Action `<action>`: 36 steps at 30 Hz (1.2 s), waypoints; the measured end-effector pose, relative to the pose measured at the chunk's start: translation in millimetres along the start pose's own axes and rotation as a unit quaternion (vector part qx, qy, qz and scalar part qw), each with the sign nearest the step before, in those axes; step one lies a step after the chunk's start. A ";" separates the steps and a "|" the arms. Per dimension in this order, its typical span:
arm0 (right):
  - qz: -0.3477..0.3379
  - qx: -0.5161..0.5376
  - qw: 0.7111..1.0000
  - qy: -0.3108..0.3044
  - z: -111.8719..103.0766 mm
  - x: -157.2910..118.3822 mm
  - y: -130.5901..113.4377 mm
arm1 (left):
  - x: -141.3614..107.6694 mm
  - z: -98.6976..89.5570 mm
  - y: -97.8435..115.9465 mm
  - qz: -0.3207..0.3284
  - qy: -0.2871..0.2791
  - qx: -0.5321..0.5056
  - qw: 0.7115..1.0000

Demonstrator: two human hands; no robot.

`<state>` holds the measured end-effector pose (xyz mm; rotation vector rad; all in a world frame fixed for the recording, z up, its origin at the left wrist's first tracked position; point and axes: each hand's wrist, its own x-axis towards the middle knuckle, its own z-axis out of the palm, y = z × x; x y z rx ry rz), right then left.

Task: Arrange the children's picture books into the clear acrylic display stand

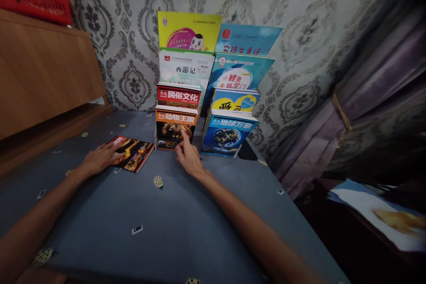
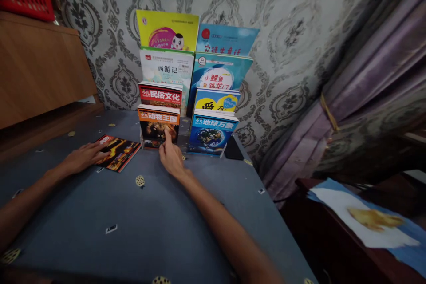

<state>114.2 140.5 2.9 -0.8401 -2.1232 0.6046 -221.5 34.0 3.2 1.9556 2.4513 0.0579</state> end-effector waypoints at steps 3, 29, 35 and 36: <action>0.007 0.005 1.000 -0.003 0.1 -1.3 -1.2 | -8.4 -6.4 4.6 -0.019 -0.020 -0.006 1.000; 0.007 -0.063 0.998 -0.026 1.8 -12.8 -13.8 | -71.6 -28.8 103.3 0.025 -0.035 0.059 0.997; -0.051 -0.095 0.992 -0.061 9.5 -24.4 -30.0 | -87.1 -30.2 141.3 0.085 -0.033 0.079 0.993; -0.060 -0.093 0.991 -0.072 11.2 -26.8 -33.9 | -90.4 -29.4 147.9 0.095 -0.033 0.077 0.992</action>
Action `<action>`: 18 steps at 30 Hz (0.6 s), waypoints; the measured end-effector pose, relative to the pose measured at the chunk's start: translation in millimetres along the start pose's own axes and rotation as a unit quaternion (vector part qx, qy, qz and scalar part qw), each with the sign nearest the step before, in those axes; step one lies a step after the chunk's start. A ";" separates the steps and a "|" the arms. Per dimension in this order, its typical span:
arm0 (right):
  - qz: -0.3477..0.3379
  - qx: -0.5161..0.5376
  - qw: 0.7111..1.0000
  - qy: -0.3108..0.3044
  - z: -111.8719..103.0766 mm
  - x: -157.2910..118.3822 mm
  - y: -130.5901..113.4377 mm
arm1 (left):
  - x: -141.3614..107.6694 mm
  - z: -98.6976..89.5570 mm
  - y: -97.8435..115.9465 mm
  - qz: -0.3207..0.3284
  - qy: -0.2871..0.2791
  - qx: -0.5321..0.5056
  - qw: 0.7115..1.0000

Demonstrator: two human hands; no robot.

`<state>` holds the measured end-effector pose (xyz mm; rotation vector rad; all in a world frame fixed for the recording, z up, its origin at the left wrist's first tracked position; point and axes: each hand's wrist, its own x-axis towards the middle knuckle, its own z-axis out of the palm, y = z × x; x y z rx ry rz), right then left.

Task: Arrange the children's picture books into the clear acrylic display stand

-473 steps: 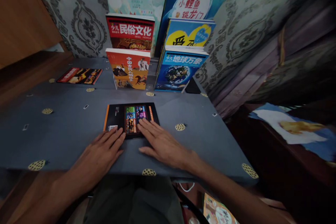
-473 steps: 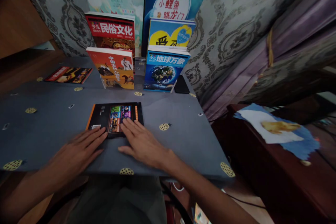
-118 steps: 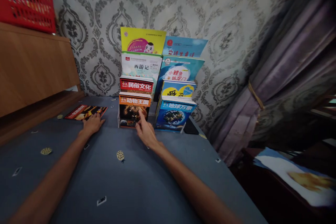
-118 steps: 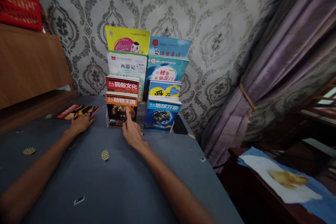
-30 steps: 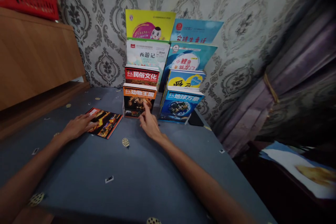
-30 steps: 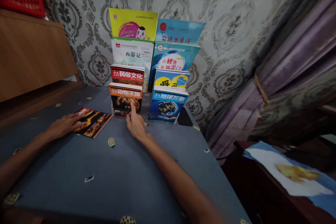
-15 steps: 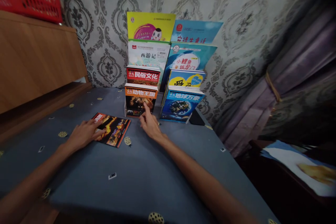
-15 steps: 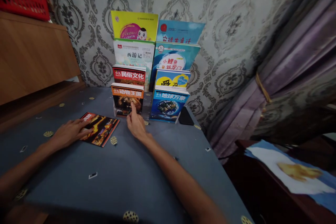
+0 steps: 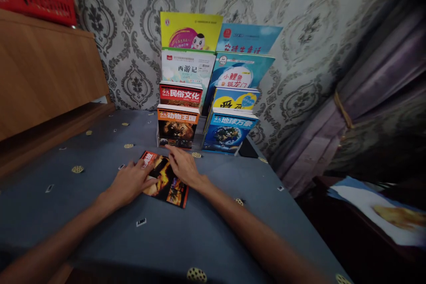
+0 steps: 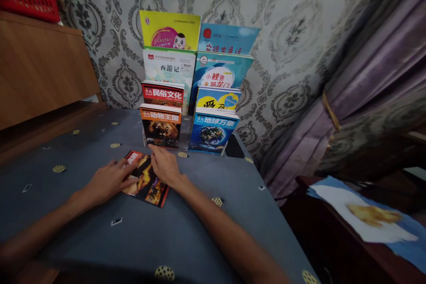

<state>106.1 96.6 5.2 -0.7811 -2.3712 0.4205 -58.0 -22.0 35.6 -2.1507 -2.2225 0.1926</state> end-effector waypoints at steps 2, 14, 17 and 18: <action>-0.013 0.007 1.000 -0.026 2.2 -3.1 -8.3 | -3.7 1.7 12.9 0.024 0.006 -0.011 1.000; -0.054 0.046 0.985 -0.156 12.5 -19.2 -12.3 | 14.5 21.9 8.6 0.146 0.092 -0.169 0.970; -0.055 0.036 0.984 -0.167 10.9 -24.7 -6.1 | 16.5 23.4 8.3 0.157 0.088 -0.171 0.969; -0.052 0.031 0.984 -0.168 9.1 -27.7 -2.8 | 16.1 23.4 8.6 0.156 0.082 -0.167 0.970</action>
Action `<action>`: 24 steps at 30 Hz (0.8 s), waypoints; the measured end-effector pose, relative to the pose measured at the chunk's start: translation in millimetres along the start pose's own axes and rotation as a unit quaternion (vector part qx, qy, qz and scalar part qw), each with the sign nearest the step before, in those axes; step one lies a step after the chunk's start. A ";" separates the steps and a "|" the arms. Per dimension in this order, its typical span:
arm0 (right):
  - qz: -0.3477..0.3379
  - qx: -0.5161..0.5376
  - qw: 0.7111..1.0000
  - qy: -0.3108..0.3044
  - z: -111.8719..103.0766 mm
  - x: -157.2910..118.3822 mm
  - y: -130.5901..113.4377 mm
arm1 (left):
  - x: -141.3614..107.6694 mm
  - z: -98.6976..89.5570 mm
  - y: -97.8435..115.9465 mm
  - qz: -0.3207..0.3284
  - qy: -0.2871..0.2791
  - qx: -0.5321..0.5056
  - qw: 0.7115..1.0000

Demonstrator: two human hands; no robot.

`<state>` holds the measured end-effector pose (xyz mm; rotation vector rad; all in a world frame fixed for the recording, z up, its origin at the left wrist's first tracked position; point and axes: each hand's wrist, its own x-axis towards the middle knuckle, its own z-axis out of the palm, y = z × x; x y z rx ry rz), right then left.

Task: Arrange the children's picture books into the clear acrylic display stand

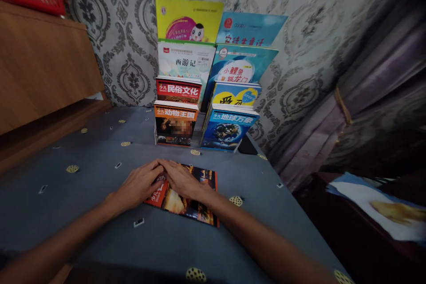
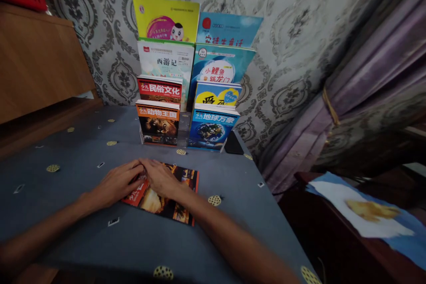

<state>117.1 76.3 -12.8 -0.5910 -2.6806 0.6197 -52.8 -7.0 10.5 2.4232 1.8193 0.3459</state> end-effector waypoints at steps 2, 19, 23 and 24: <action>0.012 -0.009 1.000 0.006 -2.9 -9.9 7.8 | -0.8 -0.3 1.2 -0.005 -0.011 0.010 1.000; 0.089 -0.049 0.992 0.081 -23.2 -79.2 48.6 | 17.3 7.5 24.5 0.077 0.029 0.062 0.995; 0.077 -0.042 0.992 0.091 -21.2 -78.4 50.3 | 30.6 33.6 44.9 0.139 0.033 -0.003 0.990; 0.078 -0.041 0.992 0.092 -21.1 -78.7 50.8 | 33.0 39.3 45.8 0.142 0.026 -0.013 0.989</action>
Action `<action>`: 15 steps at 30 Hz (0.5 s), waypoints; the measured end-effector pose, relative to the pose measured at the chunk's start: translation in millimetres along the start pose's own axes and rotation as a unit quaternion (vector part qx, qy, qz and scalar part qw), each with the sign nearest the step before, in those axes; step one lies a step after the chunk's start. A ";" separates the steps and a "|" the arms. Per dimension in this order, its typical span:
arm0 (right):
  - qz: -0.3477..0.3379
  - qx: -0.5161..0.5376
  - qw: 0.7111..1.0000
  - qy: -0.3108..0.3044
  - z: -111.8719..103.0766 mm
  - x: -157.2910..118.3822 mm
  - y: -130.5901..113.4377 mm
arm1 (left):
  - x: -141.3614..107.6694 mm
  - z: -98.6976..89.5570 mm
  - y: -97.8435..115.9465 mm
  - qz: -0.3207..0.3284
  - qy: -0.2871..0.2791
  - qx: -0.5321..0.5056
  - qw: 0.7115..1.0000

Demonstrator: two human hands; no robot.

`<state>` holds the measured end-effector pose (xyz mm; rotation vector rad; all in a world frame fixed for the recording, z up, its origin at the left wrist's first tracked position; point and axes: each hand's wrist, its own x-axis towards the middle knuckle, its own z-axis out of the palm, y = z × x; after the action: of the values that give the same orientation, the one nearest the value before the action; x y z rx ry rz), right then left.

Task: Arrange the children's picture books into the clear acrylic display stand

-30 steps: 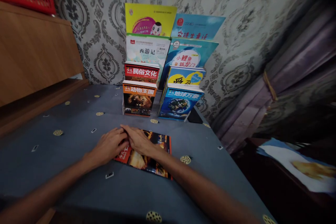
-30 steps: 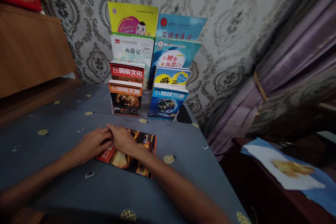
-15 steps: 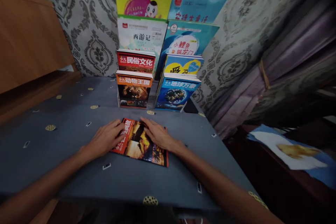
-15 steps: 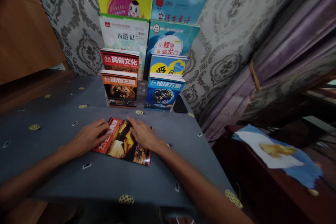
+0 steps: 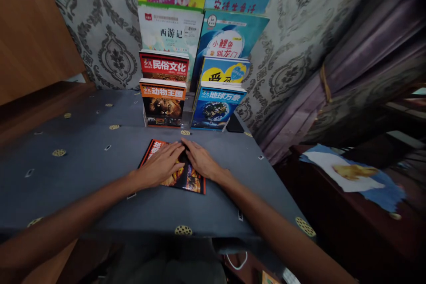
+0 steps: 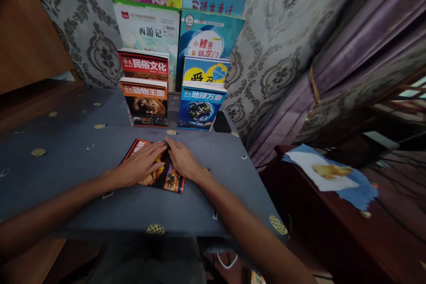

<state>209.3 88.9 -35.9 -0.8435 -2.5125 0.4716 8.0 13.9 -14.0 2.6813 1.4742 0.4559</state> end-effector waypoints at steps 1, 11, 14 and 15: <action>0.003 0.002 1.000 0.000 0.0 -0.2 0.4 | 1.2 4.3 -2.1 -0.004 -0.008 -0.008 1.000; 0.021 0.008 1.000 -0.008 -0.5 -0.3 0.4 | -22.3 -11.8 -58.8 -0.154 -0.008 0.000 0.988; 0.010 -0.013 1.000 -0.008 -5.7 1.0 -3.1 | -23.9 -14.2 -55.3 -0.133 0.022 0.012 0.991; 0.002 -0.031 1.000 -0.006 -7.5 1.8 -6.4 | -23.5 -14.9 -52.4 -0.128 0.027 0.020 0.991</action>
<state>208.8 86.5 -26.2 -0.8711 -2.5476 0.4038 -50.9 21.4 -14.7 2.4760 1.8293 0.4888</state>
